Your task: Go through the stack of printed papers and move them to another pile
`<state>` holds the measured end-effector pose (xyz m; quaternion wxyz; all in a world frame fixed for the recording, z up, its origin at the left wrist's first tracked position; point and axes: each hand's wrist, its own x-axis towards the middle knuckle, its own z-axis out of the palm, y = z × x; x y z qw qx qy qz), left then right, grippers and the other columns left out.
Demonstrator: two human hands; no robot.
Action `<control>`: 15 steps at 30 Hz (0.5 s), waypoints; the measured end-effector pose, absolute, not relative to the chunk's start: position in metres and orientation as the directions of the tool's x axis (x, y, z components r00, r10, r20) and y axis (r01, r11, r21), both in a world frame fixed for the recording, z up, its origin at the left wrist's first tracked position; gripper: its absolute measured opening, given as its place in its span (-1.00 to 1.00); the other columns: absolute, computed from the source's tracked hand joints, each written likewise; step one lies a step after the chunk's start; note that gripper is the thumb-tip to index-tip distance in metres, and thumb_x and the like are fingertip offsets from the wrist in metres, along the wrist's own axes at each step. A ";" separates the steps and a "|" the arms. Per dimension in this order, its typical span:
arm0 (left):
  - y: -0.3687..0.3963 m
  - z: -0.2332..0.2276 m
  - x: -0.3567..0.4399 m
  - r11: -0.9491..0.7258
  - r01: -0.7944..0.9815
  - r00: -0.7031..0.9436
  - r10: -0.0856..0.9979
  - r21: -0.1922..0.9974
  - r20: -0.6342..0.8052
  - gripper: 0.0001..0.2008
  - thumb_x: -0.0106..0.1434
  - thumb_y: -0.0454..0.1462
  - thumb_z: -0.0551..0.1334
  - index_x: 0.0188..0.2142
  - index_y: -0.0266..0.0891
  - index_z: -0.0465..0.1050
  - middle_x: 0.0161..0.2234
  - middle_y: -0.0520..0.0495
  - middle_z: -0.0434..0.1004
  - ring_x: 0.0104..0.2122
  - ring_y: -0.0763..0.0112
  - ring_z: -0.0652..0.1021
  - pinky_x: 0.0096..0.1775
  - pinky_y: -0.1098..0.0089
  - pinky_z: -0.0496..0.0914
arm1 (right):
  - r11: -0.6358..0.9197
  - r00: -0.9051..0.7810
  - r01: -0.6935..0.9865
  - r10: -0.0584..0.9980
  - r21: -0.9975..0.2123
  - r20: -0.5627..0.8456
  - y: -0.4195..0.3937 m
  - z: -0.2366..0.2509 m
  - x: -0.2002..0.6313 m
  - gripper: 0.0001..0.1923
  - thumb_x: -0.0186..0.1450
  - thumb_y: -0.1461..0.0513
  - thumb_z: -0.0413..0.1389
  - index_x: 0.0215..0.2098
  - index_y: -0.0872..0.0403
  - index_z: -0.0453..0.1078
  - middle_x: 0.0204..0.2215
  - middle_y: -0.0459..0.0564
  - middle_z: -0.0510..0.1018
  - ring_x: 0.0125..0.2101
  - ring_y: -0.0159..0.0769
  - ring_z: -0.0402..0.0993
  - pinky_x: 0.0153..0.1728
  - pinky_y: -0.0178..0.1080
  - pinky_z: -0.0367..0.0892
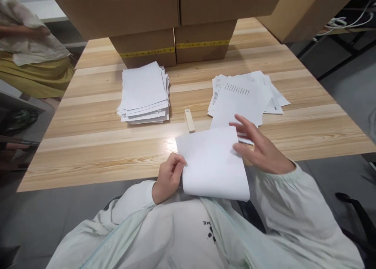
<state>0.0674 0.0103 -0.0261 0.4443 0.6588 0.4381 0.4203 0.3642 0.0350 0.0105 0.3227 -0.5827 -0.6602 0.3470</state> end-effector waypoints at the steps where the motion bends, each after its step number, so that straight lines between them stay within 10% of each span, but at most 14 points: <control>1: 0.014 -0.023 0.068 -0.281 0.196 0.254 0.940 0.939 0.229 -0.87 0.38 -0.35 0.06 -0.29 -0.16 0.33 -0.48 0.11 0.38 -0.58 0.57 0.32 -0.47 0.47 0.23 | -0.003 -0.103 0.464 0.993 -0.886 -0.058 0.022 0.005 0.368 -0.17 0.24 -0.11 0.25 0.41 -0.29 0.10 0.11 0.07 0.56 -0.02 -0.04 0.59 -0.10 0.02 0.54; 6: 0.054 0.003 0.088 -0.350 0.156 0.269 0.915 0.924 0.301 -0.89 0.39 -0.36 0.06 -0.18 -0.14 0.31 -0.41 0.10 0.46 -0.54 0.57 0.46 -0.43 0.49 0.33 | -0.298 0.060 0.223 0.955 -0.928 -0.292 0.014 -0.003 0.361 -0.55 0.19 -0.08 0.33 -0.04 -0.06 0.55 -0.27 0.03 0.69 -0.31 -0.15 0.63 -0.34 -0.15 0.55; 15: 0.092 0.008 0.086 -0.145 0.064 0.200 0.971 0.987 0.129 -0.74 0.40 -0.27 0.12 0.07 -0.14 0.24 -0.35 0.08 0.53 -0.53 0.55 0.58 -0.41 0.46 0.48 | -0.174 0.413 0.406 0.911 -0.897 0.010 0.151 -0.045 0.436 -0.56 0.08 -0.26 0.21 -0.28 -0.18 0.44 -0.22 -0.06 0.69 -0.17 0.00 0.60 -0.12 0.13 0.52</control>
